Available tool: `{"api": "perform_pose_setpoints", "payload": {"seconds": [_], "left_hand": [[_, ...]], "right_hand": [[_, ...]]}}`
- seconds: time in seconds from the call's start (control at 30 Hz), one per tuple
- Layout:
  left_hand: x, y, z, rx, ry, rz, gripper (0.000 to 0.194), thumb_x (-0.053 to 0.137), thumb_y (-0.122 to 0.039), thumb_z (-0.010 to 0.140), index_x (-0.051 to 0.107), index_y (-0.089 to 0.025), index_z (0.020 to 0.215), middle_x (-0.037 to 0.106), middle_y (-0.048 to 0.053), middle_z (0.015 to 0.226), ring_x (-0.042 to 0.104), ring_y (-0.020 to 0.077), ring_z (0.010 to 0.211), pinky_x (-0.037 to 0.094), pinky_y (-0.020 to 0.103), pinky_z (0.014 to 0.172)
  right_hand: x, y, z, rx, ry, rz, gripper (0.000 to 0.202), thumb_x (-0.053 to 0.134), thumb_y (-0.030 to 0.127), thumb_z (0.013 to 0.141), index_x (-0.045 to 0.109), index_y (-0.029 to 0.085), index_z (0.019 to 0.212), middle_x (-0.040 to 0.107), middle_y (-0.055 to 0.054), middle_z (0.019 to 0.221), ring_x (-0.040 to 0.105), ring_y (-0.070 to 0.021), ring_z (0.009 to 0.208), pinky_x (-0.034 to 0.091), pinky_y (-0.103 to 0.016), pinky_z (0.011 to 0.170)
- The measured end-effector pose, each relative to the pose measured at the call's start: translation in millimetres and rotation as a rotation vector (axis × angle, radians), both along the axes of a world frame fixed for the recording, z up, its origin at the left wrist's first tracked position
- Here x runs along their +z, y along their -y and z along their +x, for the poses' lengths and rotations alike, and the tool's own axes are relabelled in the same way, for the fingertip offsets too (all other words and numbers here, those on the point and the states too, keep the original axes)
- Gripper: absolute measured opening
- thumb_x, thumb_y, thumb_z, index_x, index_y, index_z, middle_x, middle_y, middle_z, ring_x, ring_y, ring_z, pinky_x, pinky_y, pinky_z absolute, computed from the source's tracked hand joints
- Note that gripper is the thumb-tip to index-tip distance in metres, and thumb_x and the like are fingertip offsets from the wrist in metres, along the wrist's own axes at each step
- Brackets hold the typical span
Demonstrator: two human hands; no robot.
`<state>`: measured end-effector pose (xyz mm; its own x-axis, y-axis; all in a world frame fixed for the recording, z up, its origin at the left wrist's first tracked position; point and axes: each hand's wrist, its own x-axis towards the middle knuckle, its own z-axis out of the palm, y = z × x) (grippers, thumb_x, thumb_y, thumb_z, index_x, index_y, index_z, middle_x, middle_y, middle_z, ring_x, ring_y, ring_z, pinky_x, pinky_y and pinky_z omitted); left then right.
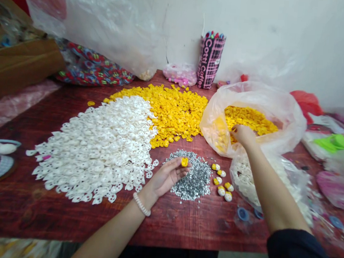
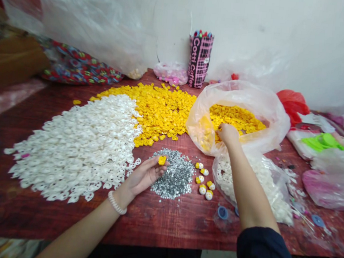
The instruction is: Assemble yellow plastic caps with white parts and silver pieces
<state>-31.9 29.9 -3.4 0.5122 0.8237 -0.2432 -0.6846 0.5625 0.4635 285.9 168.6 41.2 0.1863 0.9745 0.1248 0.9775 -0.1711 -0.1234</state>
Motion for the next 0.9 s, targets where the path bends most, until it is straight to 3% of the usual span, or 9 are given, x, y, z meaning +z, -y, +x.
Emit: {"api": "perform_pose_setpoints", "payload": {"seconds": [0.13, 0.27, 0.37, 0.47, 0.57, 0.7, 0.8, 0.9], "left_hand": [[-0.2, -2, -2, 0.028, 0.003, 0.003, 0.013, 0.06, -0.016, 0.079, 0.065, -0.009, 0.089, 0.071, 0.009, 0.08, 0.066, 0.0105, 0.069, 0.052, 0.018, 0.065], [-1.1, 0, -1, 0.042, 0.001, -0.002, 0.013, 0.061, -0.017, 0.079, 0.066, -0.008, 0.088, 0.071, 0.009, 0.079, 0.066, 0.0112, 0.069, 0.053, 0.019, 0.066], [-1.4, 1, 1, 0.099, -0.025, 0.004, 0.012, 0.062, -0.018, 0.078, 0.066, -0.009, 0.085, 0.071, 0.009, 0.082, 0.067, 0.0141, 0.076, 0.053, 0.023, 0.072], [0.0, -1, 2, 0.214, -0.027, -0.032, 0.008, 0.062, -0.017, 0.078, 0.066, -0.011, 0.081, 0.071, 0.008, 0.085, 0.067, 0.0149, 0.082, 0.052, 0.023, 0.077], [2.3, -5, 1, 0.292, 0.015, -0.108, 0.009, 0.058, -0.017, 0.08, 0.066, -0.012, 0.079, 0.072, 0.007, 0.084, 0.067, 0.0136, 0.084, 0.051, 0.023, 0.08], [4.3, -6, -1, 0.315, 0.035, -0.126, 0.01, 0.058, -0.019, 0.08, 0.066, -0.013, 0.081, 0.071, 0.006, 0.083, 0.066, 0.0147, 0.086, 0.05, 0.025, 0.082], [5.1, -5, -3, 0.307, 0.04, -0.142, 0.008, 0.061, -0.021, 0.077, 0.066, -0.014, 0.078, 0.071, 0.006, 0.081, 0.066, 0.0168, 0.09, 0.05, 0.027, 0.084], [6.0, -5, -2, 0.299, 0.042, -0.159, 0.008, 0.063, -0.021, 0.075, 0.066, -0.013, 0.075, 0.071, 0.007, 0.077, 0.066, 0.0188, 0.092, 0.049, 0.028, 0.086]], "right_hand": [[-4.7, 1, 0, -0.009, 0.036, 0.011, 0.019, 0.06, 0.024, 0.074, 0.069, 0.012, 0.086, 0.069, -0.017, 0.09, 0.062, -0.0278, 0.081, 0.043, -0.036, 0.067], [8.2, 13, 2, -0.021, 0.026, 0.066, 0.021, 0.056, 0.03, 0.078, 0.066, 0.014, 0.086, 0.069, -0.013, 0.09, 0.062, -0.0244, 0.08, 0.043, -0.034, 0.069], [23.7, 41, -13, 0.043, -0.071, 0.189, 0.023, 0.056, 0.034, 0.079, 0.064, 0.015, 0.087, 0.069, -0.01, 0.087, 0.061, -0.0211, 0.075, 0.044, -0.032, 0.068], [29.7, 87, -56, 0.251, -0.24, 0.265, 0.021, 0.058, 0.036, 0.078, 0.062, 0.016, 0.084, 0.066, -0.007, 0.078, 0.059, -0.0182, 0.068, 0.044, -0.029, 0.063], [18.5, 134, -117, 0.476, -0.411, 0.167, 0.015, 0.057, 0.031, 0.08, 0.06, 0.018, 0.087, 0.063, -0.004, 0.075, 0.058, -0.0158, 0.067, 0.045, -0.028, 0.064], [-10.6, 172, -184, 0.606, -0.588, 0.034, 0.01, 0.057, 0.025, 0.083, 0.057, 0.018, 0.091, 0.064, -0.003, 0.083, 0.058, -0.0158, 0.077, 0.046, -0.028, 0.072], [-27.1, 180, -208, 0.632, -0.531, 0.004, 0.012, 0.052, 0.027, 0.087, 0.057, 0.017, 0.09, 0.063, -0.005, 0.082, 0.057, -0.0181, 0.078, 0.046, -0.031, 0.072], [-34.4, 181, -214, 0.657, -0.375, 0.038, 0.02, 0.047, 0.031, 0.089, 0.06, 0.015, 0.085, 0.061, -0.008, 0.078, 0.055, -0.0209, 0.077, 0.047, -0.034, 0.07]]}}
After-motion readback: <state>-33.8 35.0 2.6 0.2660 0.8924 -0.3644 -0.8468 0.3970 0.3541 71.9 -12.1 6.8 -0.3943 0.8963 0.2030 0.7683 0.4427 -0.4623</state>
